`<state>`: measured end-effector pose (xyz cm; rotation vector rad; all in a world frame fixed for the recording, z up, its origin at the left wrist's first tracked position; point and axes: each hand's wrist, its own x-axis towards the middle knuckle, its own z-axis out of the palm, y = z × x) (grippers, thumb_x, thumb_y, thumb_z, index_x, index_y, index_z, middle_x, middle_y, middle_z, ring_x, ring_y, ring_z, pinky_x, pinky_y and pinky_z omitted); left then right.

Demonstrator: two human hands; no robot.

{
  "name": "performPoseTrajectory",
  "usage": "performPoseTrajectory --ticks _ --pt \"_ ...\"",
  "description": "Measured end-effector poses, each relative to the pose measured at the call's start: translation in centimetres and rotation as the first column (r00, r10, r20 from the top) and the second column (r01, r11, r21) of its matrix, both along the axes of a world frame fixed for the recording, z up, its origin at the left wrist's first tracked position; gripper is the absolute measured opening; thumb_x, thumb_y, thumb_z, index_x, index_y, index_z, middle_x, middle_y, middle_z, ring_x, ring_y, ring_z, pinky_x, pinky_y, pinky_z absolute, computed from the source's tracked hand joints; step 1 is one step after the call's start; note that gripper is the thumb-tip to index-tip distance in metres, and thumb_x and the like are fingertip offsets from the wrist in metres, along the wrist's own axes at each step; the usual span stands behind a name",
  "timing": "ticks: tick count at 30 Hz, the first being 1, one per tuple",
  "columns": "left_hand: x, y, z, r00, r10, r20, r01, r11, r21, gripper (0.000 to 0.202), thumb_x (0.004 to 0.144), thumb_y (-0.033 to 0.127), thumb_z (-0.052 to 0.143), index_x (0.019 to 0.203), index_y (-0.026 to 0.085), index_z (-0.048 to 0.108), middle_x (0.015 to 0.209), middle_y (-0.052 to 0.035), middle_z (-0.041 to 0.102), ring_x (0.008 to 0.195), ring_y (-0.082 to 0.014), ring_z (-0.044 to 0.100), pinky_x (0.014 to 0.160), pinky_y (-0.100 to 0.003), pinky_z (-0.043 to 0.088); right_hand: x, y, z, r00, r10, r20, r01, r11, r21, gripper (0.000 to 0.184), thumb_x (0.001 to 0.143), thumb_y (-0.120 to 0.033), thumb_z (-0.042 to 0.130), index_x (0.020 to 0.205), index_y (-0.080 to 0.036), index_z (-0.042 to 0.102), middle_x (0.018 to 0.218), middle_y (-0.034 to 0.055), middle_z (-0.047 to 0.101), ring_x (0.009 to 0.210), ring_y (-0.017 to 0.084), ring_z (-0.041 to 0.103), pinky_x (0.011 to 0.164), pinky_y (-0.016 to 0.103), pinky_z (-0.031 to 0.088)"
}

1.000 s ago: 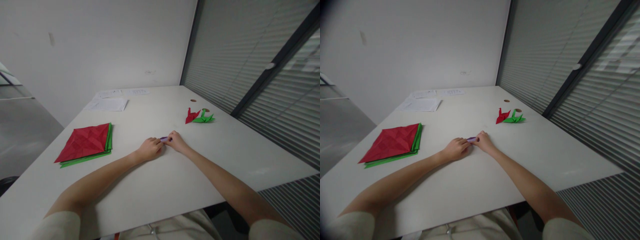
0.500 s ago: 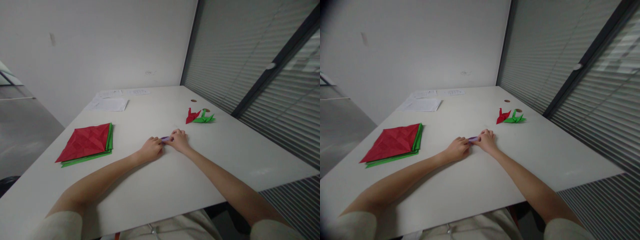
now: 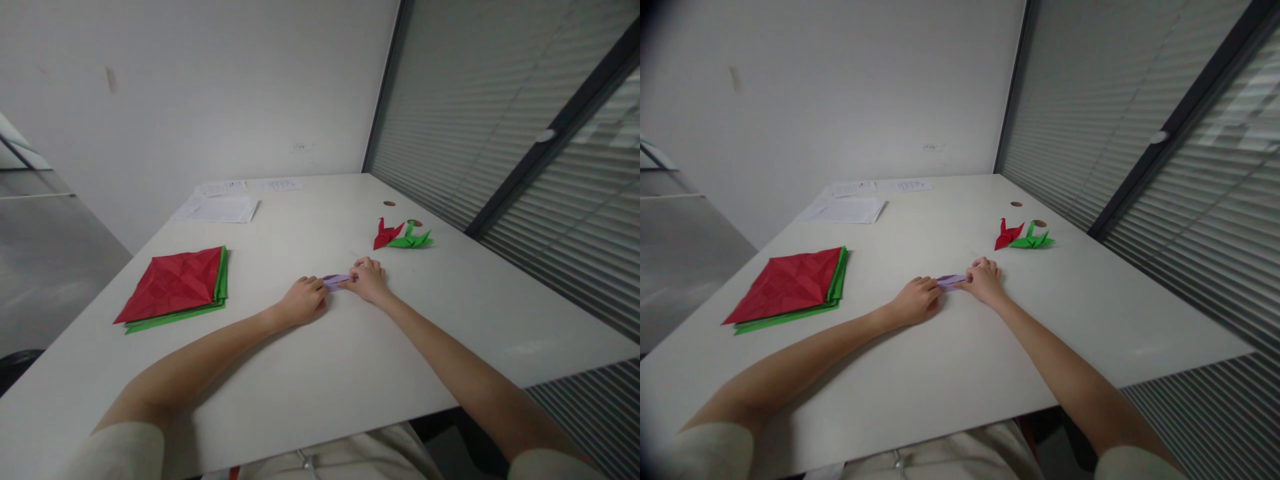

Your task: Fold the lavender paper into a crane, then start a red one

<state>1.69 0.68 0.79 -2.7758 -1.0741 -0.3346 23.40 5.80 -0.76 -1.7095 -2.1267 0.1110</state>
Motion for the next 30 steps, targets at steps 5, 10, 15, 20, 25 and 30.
performPoseTrajectory --ticks 5,10,15,20,25,30 --pt "0.2 -0.2 0.3 1.000 0.011 0.020 -0.011 1.000 -0.001 0.026 0.086 0.026 0.049 0.108 0.013 0.057 0.095 -0.0103 0.059 0.087 -0.0232 0.054 0.076 -0.037 0.044 0.0 0.0 -0.2 0.999 0.033 -0.037 -0.034 0.999 -0.009 0.042 0.071 -0.062 0.066 0.060 -0.022 0.064 0.107 0.0081 0.054 0.104 0.031 0.042 0.087 0.047 0.036" --pt "0.2 0.0 0.5 0.999 -0.029 -0.019 0.029 1.000 -0.002 0.028 0.089 0.029 0.046 0.107 0.013 0.059 0.098 -0.0118 0.056 0.089 -0.0237 0.052 0.078 -0.038 0.042 0.1 0.3 0.1 0.984 0.119 -0.134 -0.112 0.992 0.055 0.026 0.075 -0.047 0.070 0.067 -0.022 0.067 0.099 0.0072 0.060 0.100 0.028 0.048 0.087 0.045 0.038" --pt "0.0 0.2 0.3 0.998 -0.044 -0.039 0.044 0.999 0.006 0.029 0.090 0.028 0.043 0.107 0.012 0.061 0.099 -0.0119 0.055 0.091 -0.0234 0.051 0.079 -0.037 0.042 0.2 0.0 1.3 0.847 0.496 -0.191 -0.488 0.868 0.090 0.008 0.081 -0.021 0.064 0.081 -0.021 0.072 0.087 0.0043 0.061 0.088 0.019 0.054 0.084 0.034 0.042" --pt "0.1 0.1 0.8 0.996 -0.057 -0.067 0.058 0.998 0.005 0.028 0.091 0.028 0.042 0.103 0.013 0.062 0.102 -0.0122 0.055 0.091 -0.0229 0.051 0.079 -0.036 0.041 -0.1 -1.2 2.3 0.794 0.606 0.038 -0.607 0.795 0.013 0.023 0.081 -0.010 0.058 0.085 -0.024 0.075 0.094 0.0050 0.063 0.089 0.020 0.053 0.084 0.037 0.040" --pt "0.0 0.0 0.8 0.995 -0.059 -0.075 0.060 0.998 0.012 0.028 0.091 0.030 0.043 0.102 0.013 0.062 0.101 -0.0122 0.056 0.091 -0.0229 0.051 0.079 -0.036 0.042 0.9 -1.1 2.9 0.822 0.547 0.159 -0.550 0.835 -0.025 0.022 0.082 -0.014 0.059 0.081 -0.028 0.076 0.094 0.0056 0.063 0.096 0.024 0.049 0.085 0.040 0.038" --pt "-0.3 -0.1 0.3 0.997 -0.063 -0.048 0.065 0.997 0.036 0.031 0.092 0.031 0.040 0.105 0.011 0.060 0.099 -0.0125 0.056 0.090 -0.0228 0.053 0.079 -0.037 0.043 1.5 -0.4 2.8 0.845 0.534 0.030 -0.535 0.845 0.020 0.024 0.082 -0.013 0.056 0.072 -0.023 0.075 0.090 0.0062 0.063 0.092 0.022 0.052 0.088 0.041 0.040"
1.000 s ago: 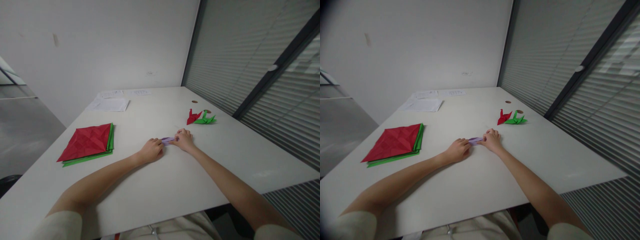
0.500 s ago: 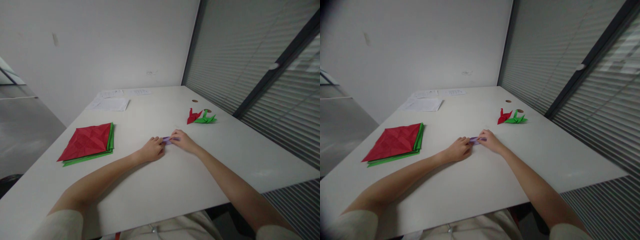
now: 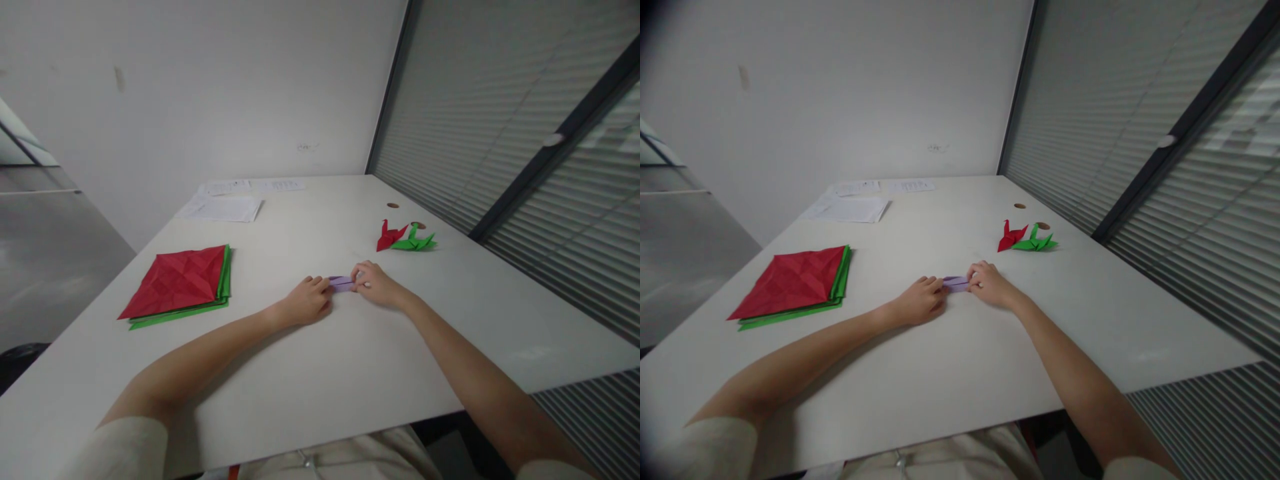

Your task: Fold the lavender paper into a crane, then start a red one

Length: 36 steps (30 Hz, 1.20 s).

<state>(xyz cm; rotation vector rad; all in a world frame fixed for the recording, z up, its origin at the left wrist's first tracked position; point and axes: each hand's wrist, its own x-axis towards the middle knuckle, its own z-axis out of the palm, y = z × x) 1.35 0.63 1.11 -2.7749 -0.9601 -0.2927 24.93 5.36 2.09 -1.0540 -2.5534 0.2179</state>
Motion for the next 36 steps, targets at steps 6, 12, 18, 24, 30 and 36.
performPoseTrajectory --ticks 6,12,18,24,30,36 --pt "0.0 0.0 0.2 0.997 -0.024 0.067 0.027 0.999 -0.047 0.031 0.092 0.034 0.041 0.106 0.014 0.060 0.102 -0.0120 0.056 0.094 -0.0223 0.056 0.087 -0.038 0.043 -1.1 -0.4 -0.7 0.986 0.039 -0.164 -0.045 0.999 -0.028 0.045 0.080 -0.009 0.049 0.123 -0.020 0.061 0.114 0.0097 0.059 0.107 0.021 0.054 0.097 0.040 0.042" --pt "0.1 -0.1 0.1 0.992 0.083 0.097 -0.082 0.997 -0.013 0.036 0.090 0.037 0.043 0.114 0.015 0.057 0.116 -0.0138 0.058 0.114 -0.0255 0.053 0.104 -0.046 0.031 -1.2 -0.6 -0.9 0.997 0.062 -0.037 -0.066 0.993 -0.097 0.033 0.084 -0.016 0.054 0.114 -0.020 0.067 0.101 0.0088 0.063 0.096 0.021 0.057 0.091 0.038 0.044" --pt "0.1 -0.2 0.0 0.989 0.091 0.114 -0.088 0.996 -0.036 0.040 0.091 0.038 0.041 0.123 0.017 0.051 0.119 -0.0126 0.060 0.115 -0.0240 0.053 0.105 -0.046 0.030 -1.6 -1.2 -0.6 0.994 0.053 0.100 -0.057 0.998 0.034 0.027 0.083 -0.015 0.055 0.104 -0.022 0.072 0.102 0.0094 0.061 0.100 0.024 0.050 0.090 0.041 0.041" --pt "-0.1 0.1 -0.3 0.989 0.089 0.120 -0.079 0.993 -0.086 0.050 0.090 0.046 0.043 0.131 0.019 0.048 0.123 -0.0123 0.055 0.116 -0.0265 0.051 0.101 -0.044 0.035 -1.6 -1.5 -0.6 0.983 0.099 0.156 -0.109 0.992 0.057 0.032 0.085 -0.010 0.051 0.109 -0.021 0.069 0.123 0.0103 0.058 0.117 0.026 0.044 0.096 0.044 0.039" --pt "-0.1 0.2 0.1 0.993 0.077 0.093 -0.069 0.994 -0.087 0.048 0.089 0.047 0.045 0.127 0.019 0.052 0.119 -0.0124 0.055 0.114 -0.0275 0.051 0.099 -0.044 0.037 -1.7 -1.2 -0.6 0.983 0.066 0.170 -0.068 0.998 0.003 0.032 0.087 -0.012 0.047 0.106 -0.024 0.070 0.122 0.0080 0.061 0.114 0.025 0.050 0.094 0.043 0.038" --pt "-0.2 0.3 0.3 0.993 0.071 0.096 -0.061 0.993 -0.099 0.052 0.084 0.051 0.051 0.126 0.020 0.052 0.126 -0.0126 0.053 0.121 -0.0298 0.046 0.101 -0.047 0.036 -2.4 -1.5 0.0 0.985 0.019 0.170 -0.022 1.000 0.017 0.032 0.084 -0.009 0.049 0.103 -0.023 0.071 0.116 0.0078 0.065 0.111 0.024 0.053 0.095 0.043 0.033"
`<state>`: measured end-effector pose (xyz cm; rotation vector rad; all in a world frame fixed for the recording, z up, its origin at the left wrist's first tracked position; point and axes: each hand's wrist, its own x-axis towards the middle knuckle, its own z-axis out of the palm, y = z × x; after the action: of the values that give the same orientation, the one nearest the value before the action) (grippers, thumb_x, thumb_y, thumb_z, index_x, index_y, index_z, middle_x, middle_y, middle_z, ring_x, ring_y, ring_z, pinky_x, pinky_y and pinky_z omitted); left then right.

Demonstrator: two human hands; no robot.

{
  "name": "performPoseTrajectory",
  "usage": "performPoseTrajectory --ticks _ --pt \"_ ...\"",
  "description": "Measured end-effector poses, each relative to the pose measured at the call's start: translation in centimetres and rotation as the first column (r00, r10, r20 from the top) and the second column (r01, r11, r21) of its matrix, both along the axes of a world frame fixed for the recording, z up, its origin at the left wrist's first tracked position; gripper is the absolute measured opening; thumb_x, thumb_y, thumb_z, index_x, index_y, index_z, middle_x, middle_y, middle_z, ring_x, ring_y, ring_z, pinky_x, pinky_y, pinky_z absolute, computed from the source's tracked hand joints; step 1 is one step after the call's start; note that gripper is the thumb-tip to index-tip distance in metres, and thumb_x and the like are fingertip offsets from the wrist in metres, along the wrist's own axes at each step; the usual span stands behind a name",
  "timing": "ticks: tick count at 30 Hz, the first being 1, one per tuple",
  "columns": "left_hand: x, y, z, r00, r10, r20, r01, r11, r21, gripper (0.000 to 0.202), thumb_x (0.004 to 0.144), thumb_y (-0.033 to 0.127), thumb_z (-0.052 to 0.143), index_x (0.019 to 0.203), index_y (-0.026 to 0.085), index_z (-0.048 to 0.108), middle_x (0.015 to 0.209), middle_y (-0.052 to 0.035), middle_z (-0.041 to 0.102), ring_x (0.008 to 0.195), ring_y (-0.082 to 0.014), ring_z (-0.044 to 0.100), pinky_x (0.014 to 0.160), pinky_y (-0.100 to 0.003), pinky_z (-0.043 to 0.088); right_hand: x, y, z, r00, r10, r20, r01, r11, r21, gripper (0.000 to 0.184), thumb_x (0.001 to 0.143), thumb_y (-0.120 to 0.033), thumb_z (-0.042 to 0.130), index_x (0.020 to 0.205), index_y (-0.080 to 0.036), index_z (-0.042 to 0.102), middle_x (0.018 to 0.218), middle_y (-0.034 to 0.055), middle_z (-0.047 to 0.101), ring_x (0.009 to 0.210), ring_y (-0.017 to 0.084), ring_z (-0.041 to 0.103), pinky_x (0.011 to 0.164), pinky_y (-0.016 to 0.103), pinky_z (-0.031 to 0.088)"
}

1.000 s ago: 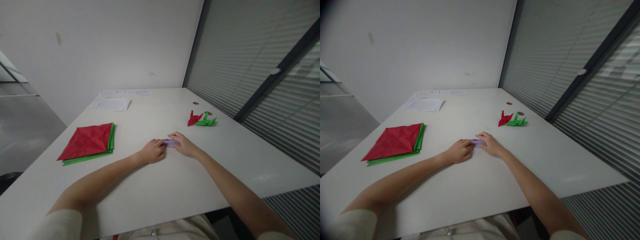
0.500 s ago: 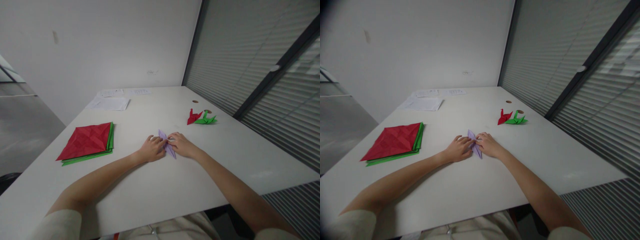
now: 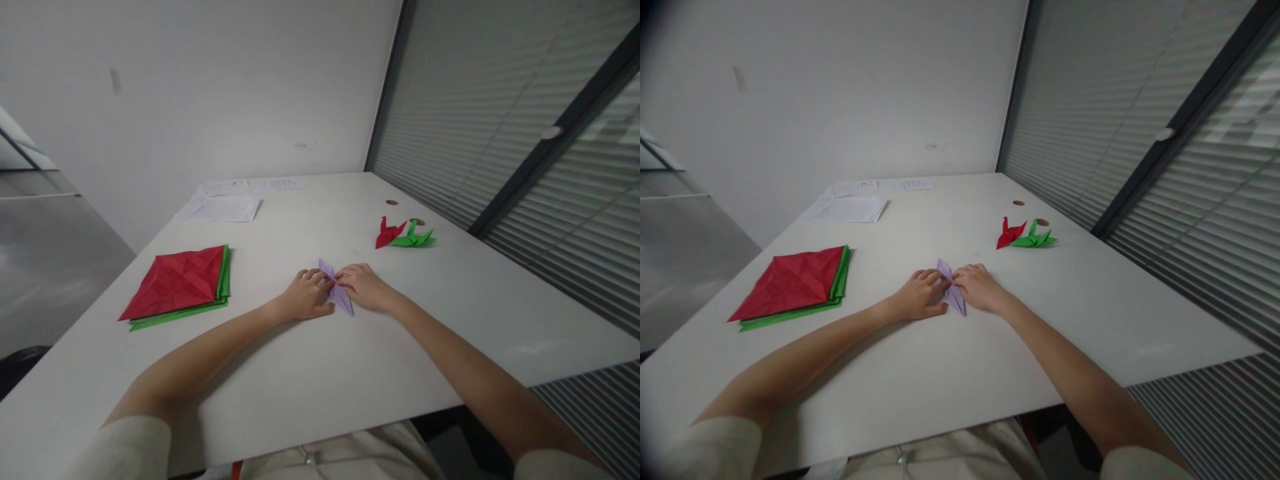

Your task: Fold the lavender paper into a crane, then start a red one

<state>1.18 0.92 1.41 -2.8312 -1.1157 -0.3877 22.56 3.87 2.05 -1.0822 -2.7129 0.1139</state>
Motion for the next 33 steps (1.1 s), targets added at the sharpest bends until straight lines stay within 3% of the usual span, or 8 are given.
performPoseTrajectory --ticks 7,17,25,33 --pt "-0.1 1.2 -1.2 0.998 -0.063 0.019 0.064 0.995 -0.073 0.059 0.084 0.052 0.052 0.131 0.018 0.045 0.147 -0.0139 0.038 0.138 -0.0291 0.030 0.110 -0.052 0.027 0.0 -0.3 0.2 1.000 0.016 -0.005 -0.016 1.000 -0.004 0.034 0.081 -0.006 0.050 0.107 -0.018 0.068 0.113 0.0099 0.066 0.111 0.024 0.053 0.095 0.040 0.036" --pt "0.1 1.8 -1.3 0.998 -0.061 0.015 0.062 0.995 -0.082 0.063 0.081 0.053 0.056 0.132 0.020 0.043 0.145 -0.0160 0.041 0.135 -0.0286 0.037 0.111 -0.055 0.023 0.3 0.1 -0.2 0.998 0.054 -0.029 -0.055 0.998 -0.013 0.035 0.080 -0.006 0.050 0.108 -0.017 0.068 0.113 0.0102 0.066 0.109 0.023 0.055 0.096 0.039 0.041" --pt "0.0 2.0 -1.2 0.998 -0.061 0.035 0.063 0.995 -0.078 0.057 0.080 0.054 0.056 0.125 0.020 0.049 0.142 -0.0148 0.044 0.131 -0.0290 0.042 0.110 -0.054 0.025 0.7 -0.3 0.7 0.998 0.060 0.022 -0.058 0.995 -0.075 0.031 0.080 -0.011 0.051 0.101 -0.021 0.073 0.117 0.0079 0.066 0.110 0.024 0.056 0.098 0.040 0.041" --pt "0.0 2.0 -1.3 0.997 -0.063 0.037 0.066 0.995 -0.070 0.059 0.080 0.054 0.057 0.127 0.019 0.048 0.147 -0.0138 0.038 0.137 -0.0305 0.032 0.112 -0.053 0.021 0.3 -0.7 0.8 0.997 0.080 0.004 -0.080 0.996 -0.029 0.029 0.078 -0.011 0.053 0.097 -0.021 0.073 0.113 0.0066 0.068 0.110 0.024 0.056 0.097 0.039 0.041"
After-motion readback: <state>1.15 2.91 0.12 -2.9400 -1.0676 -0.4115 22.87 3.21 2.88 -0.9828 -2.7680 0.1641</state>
